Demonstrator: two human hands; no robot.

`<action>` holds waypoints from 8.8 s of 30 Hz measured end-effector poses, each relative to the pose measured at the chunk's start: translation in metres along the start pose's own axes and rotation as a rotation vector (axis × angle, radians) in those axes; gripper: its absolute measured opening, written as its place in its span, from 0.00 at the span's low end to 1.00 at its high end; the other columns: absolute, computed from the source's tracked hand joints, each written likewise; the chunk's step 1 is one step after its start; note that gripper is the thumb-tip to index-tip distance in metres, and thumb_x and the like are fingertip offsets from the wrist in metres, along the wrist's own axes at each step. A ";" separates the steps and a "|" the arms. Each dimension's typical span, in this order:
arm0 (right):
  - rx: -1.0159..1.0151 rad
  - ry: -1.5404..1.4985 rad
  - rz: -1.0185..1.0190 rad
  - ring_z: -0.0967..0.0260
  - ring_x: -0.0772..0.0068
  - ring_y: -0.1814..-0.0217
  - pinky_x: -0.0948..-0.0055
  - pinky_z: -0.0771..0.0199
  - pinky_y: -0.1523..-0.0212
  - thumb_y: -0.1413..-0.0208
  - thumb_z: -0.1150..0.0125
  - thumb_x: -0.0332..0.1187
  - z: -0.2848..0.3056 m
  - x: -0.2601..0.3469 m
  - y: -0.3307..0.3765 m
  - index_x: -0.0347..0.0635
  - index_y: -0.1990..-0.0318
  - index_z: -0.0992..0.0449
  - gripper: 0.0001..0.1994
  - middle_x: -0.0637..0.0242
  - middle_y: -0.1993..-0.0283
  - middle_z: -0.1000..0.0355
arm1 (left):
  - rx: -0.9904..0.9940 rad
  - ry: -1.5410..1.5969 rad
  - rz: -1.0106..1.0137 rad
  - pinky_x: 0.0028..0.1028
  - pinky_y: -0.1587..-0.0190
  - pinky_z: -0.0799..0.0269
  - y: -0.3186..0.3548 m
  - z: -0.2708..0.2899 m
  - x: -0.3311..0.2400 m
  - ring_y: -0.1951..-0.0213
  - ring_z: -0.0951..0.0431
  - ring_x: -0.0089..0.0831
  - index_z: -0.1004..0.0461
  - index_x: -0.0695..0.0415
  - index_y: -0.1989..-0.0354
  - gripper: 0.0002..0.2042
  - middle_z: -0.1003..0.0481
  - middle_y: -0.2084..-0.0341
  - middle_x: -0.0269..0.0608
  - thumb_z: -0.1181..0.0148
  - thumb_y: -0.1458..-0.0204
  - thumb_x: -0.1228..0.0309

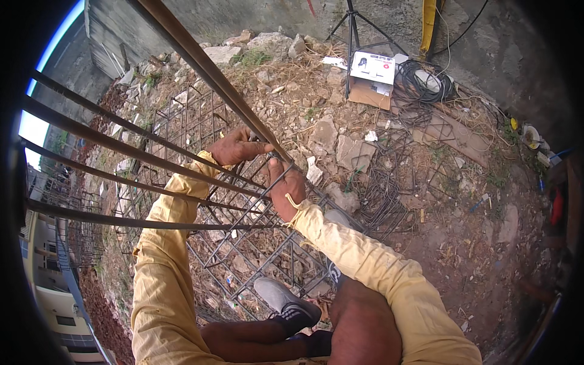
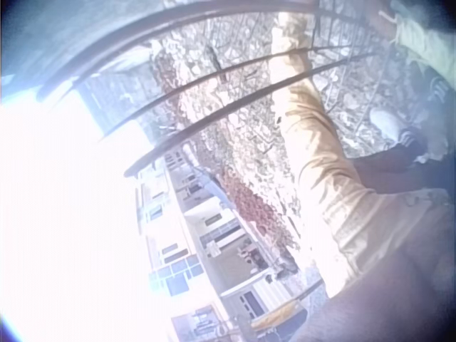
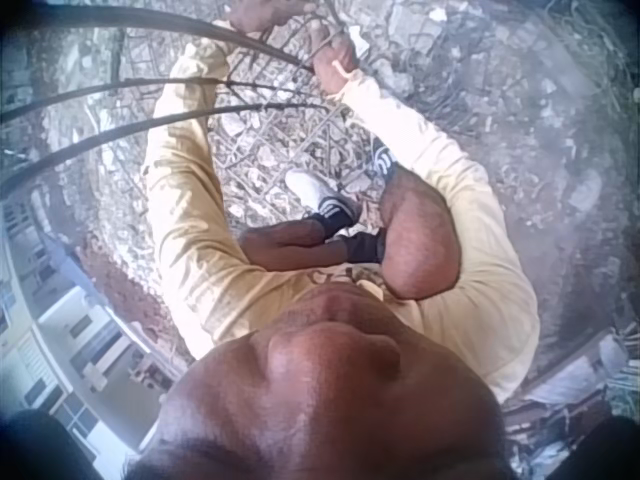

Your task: The person sits on the ground and assembles a rebar cage by tying vertical steel bars to horizontal rings using wire. The person repeatedly wraps and twists wire to secure the intersections.

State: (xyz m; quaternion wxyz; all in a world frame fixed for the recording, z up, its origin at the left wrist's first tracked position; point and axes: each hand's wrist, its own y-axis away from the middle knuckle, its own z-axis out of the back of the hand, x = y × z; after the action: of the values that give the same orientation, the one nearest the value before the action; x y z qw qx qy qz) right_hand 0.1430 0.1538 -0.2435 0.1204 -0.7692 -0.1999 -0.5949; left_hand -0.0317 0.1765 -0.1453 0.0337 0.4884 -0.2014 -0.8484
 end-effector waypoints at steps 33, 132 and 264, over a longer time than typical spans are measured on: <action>0.597 -1.039 -0.633 0.63 0.86 0.86 0.83 0.58 0.83 0.32 0.56 0.38 0.040 0.005 0.003 0.60 0.32 0.41 0.22 0.82 0.84 0.60 | -0.022 0.128 -0.089 0.22 0.76 0.47 -0.013 -0.003 0.020 0.78 0.39 0.16 0.21 0.57 0.60 0.12 0.33 0.81 0.24 0.36 0.49 0.64; -0.145 0.854 0.243 0.33 0.33 0.51 0.48 0.32 0.49 0.43 0.43 0.36 0.001 0.008 0.070 0.42 0.44 0.30 0.19 0.40 0.51 0.35 | -0.512 0.259 0.070 0.37 0.50 0.25 0.259 -0.155 -0.044 0.46 0.27 0.43 0.48 0.62 0.33 0.39 0.31 0.46 0.60 0.46 0.42 0.45; -0.003 0.100 -0.343 0.32 0.68 0.84 0.61 0.33 0.80 0.35 0.61 0.58 -0.007 -0.040 0.070 0.41 0.65 0.29 0.27 0.65 0.79 0.29 | -0.230 0.124 0.103 0.29 0.48 0.31 0.291 -0.170 -0.044 0.51 0.28 0.25 0.35 0.59 0.40 0.26 0.27 0.54 0.38 0.43 0.40 0.55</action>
State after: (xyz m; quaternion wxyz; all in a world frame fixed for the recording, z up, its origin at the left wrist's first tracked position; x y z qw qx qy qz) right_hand 0.1596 0.0818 -0.2763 0.0258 -0.6933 -0.3209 -0.6447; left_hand 0.0939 -0.1317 -0.0761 0.1455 0.5219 -0.1251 -0.8311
